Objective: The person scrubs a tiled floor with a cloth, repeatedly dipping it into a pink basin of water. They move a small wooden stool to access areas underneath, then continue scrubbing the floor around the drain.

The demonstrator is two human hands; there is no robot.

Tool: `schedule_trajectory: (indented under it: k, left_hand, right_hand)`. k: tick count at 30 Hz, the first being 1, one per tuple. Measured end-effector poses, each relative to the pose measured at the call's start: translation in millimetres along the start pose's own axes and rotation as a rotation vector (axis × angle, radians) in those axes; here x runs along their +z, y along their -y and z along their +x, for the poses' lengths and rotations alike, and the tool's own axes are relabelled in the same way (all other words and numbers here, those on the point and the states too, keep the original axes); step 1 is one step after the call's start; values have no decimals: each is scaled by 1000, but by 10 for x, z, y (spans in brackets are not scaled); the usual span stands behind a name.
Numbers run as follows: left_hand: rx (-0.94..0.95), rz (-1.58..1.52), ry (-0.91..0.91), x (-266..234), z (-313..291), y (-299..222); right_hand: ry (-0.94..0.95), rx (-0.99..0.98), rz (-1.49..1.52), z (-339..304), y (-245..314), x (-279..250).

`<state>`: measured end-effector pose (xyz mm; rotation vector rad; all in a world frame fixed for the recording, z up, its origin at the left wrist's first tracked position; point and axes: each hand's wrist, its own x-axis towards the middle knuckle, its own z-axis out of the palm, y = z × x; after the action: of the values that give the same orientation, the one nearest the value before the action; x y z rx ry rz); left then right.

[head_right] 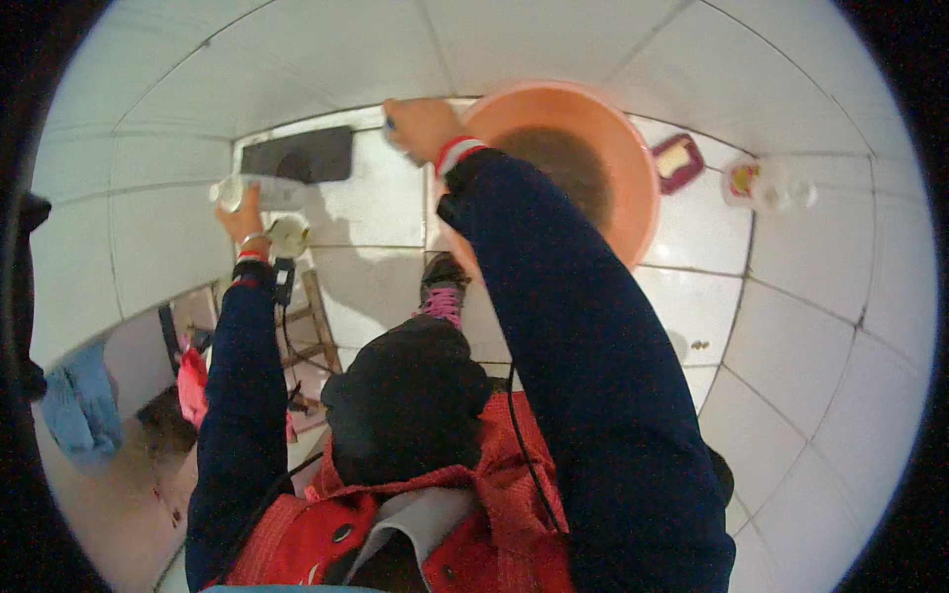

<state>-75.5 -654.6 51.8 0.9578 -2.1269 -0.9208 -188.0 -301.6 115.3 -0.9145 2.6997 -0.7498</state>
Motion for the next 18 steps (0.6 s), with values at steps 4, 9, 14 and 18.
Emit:
schedule_trajectory:
  k: [4,9,14,18]
  left_hand:
    - [4,-228,268,-80,-122,-450]
    - [247,-167,371,-235,-390,-1195]
    - [439,-192,518,-276,-540,-1908]
    - [508,-206,654,-446,-758,-2414]
  right_hand:
    - [-112,-54,-45,-11,-112,91]
    - [-131,48,9,-124,-95,46]
    - [-226,60,19,-380,-64,-419]
    - [-358,88,29,-950,-46,-1032]
